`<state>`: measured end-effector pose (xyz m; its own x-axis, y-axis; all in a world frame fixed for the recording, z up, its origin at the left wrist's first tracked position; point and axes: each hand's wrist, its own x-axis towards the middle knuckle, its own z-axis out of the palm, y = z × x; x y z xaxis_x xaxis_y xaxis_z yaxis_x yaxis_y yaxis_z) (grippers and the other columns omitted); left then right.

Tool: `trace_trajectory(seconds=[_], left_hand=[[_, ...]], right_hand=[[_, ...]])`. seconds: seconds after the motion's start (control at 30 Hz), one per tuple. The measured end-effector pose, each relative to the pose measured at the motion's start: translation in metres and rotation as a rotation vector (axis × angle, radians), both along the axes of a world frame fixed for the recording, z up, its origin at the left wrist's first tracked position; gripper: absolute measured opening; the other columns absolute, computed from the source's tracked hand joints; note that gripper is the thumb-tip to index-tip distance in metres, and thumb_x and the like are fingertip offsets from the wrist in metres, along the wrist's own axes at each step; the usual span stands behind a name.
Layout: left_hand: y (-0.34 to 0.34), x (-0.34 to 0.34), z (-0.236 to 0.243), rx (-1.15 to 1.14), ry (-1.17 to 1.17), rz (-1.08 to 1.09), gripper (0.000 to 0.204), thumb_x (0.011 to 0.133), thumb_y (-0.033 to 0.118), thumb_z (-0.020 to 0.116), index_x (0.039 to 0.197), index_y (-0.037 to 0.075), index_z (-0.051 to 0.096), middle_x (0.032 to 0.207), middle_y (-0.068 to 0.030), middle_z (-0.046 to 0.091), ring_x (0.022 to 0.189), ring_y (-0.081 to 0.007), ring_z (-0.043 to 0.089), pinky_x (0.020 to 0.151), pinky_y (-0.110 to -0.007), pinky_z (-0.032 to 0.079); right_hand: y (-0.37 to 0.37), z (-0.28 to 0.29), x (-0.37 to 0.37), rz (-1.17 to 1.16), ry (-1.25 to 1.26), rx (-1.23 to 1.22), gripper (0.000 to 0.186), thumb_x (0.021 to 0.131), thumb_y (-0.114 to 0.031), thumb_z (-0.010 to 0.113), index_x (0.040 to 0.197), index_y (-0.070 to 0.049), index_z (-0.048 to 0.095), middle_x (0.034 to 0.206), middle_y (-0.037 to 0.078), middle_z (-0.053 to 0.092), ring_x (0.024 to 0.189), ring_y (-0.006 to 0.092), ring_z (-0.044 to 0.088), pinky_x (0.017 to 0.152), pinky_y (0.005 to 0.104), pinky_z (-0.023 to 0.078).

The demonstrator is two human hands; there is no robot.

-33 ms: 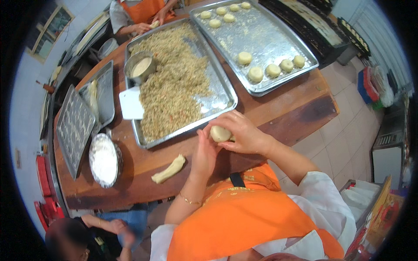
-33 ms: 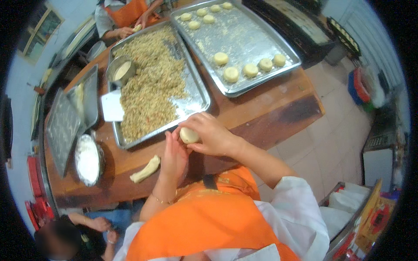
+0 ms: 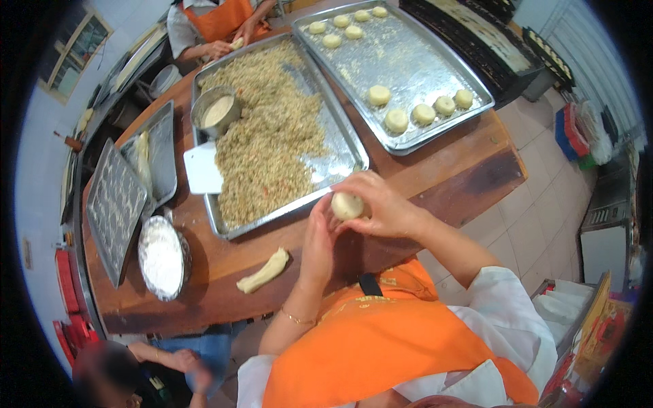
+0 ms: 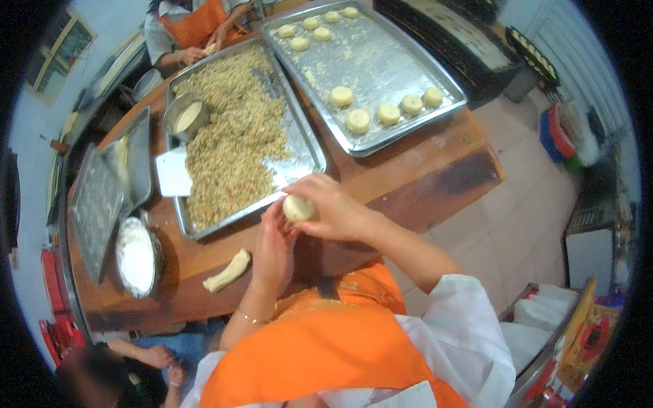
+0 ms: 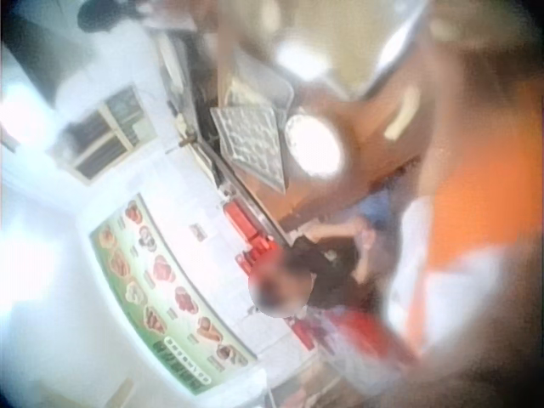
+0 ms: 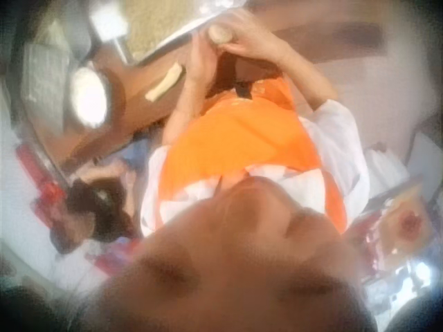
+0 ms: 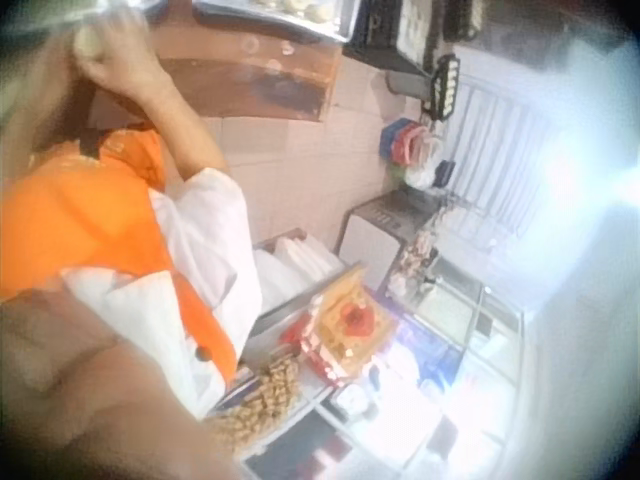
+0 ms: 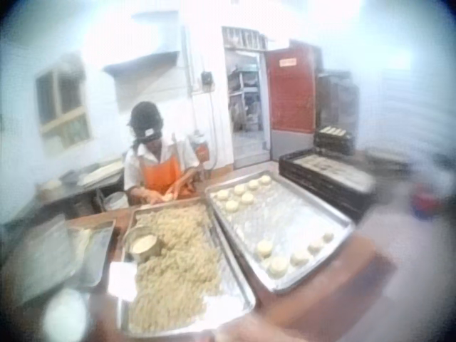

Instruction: The person prepares bread rolls by hand by flattening dough, adding a filling, and then rolling the dough into spherical shapes which are placed on metal trays.

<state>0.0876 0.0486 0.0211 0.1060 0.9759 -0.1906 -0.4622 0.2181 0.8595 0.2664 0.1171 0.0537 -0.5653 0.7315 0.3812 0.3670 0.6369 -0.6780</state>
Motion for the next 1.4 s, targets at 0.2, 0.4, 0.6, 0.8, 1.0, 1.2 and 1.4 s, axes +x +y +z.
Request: trace_trajectory(seconds=[0.2,0.4,0.6,0.8,1.0,1.2,1.4], left_hand=[[-0.003,-0.031,-0.016,0.641,1.054,0.034,0.033,0.091,0.007,0.054,0.122,-0.002,0.060,0.119,-0.0189,0.063,0.111,-0.0356,0.060,0.098,-0.044,0.046],[-0.014,-0.049,-0.025,0.574,1.095,0.065,0.026,0.089,0.007,0.055,0.110,-0.001,0.066,0.106,-0.0190,0.068,0.100,-0.0387,0.063,0.091,-0.045,0.049],[-0.006,-0.057,-0.025,0.503,1.055,0.153,0.025,0.092,0.010,0.052,0.108,-0.002,0.067,0.105,-0.0183,0.068,0.098,-0.0368,0.064,0.089,-0.044,0.050],[0.002,-0.060,-0.018,0.543,1.095,0.170,0.028,0.096,0.013,0.047,0.107,-0.003,0.067,0.103,-0.0176,0.069,0.098,-0.0340,0.066,0.090,-0.040,0.050],[-0.027,-0.093,-0.017,0.433,1.260,0.272,0.024,0.095,0.005,0.048,0.110,-0.003,0.066,0.105,-0.0182,0.069,0.099,-0.0339,0.065,0.089,-0.040,0.050],[-0.062,-0.132,-0.022,0.220,1.668,0.044,0.063,0.083,0.016,0.066,0.140,0.000,0.044,0.139,-0.0187,0.049,0.134,-0.0372,0.040,0.113,-0.051,0.024],[-0.112,-0.157,-0.027,0.214,1.689,0.120,0.053,0.082,0.016,0.072,0.130,0.002,0.053,0.125,-0.0175,0.055,0.124,-0.0370,0.047,0.105,-0.049,0.034]], right_hand=[[0.110,0.015,0.094,-0.440,-0.122,-0.092,0.061,0.083,-0.023,0.075,0.137,-0.011,0.050,0.131,0.015,0.054,0.120,0.0298,0.055,0.106,0.0402,0.045],[0.208,-0.020,0.154,-0.551,-0.364,0.000,0.055,0.079,-0.014,0.075,0.130,-0.008,0.056,0.128,0.016,0.058,0.116,0.0330,0.057,0.100,0.0401,0.046],[0.230,-0.039,0.155,-0.481,-0.444,-0.098,0.056,0.079,-0.013,0.074,0.132,-0.010,0.055,0.131,0.016,0.056,0.122,0.0342,0.051,0.106,0.0402,0.042],[0.226,-0.024,0.166,-0.521,-0.147,-0.058,0.056,0.085,-0.013,0.070,0.138,-0.011,0.052,0.128,0.011,0.060,0.115,0.0253,0.056,0.100,0.0375,0.046],[0.197,0.005,0.149,-0.570,0.634,-0.283,0.023,0.094,-0.013,0.064,0.114,-0.001,0.061,0.103,0.006,0.066,0.093,0.0098,0.061,0.080,0.0249,0.049],[0.055,0.002,0.012,-0.252,0.071,-0.220,0.010,0.090,-0.005,0.067,0.099,-0.002,0.066,0.093,0.005,0.068,0.083,0.0141,0.065,0.075,0.0264,0.052],[-0.034,-0.043,-0.107,0.236,-0.137,-0.304,0.016,0.086,-0.007,0.069,0.099,-0.001,0.063,0.096,0.016,0.064,0.091,0.0352,0.062,0.081,0.0410,0.051]])
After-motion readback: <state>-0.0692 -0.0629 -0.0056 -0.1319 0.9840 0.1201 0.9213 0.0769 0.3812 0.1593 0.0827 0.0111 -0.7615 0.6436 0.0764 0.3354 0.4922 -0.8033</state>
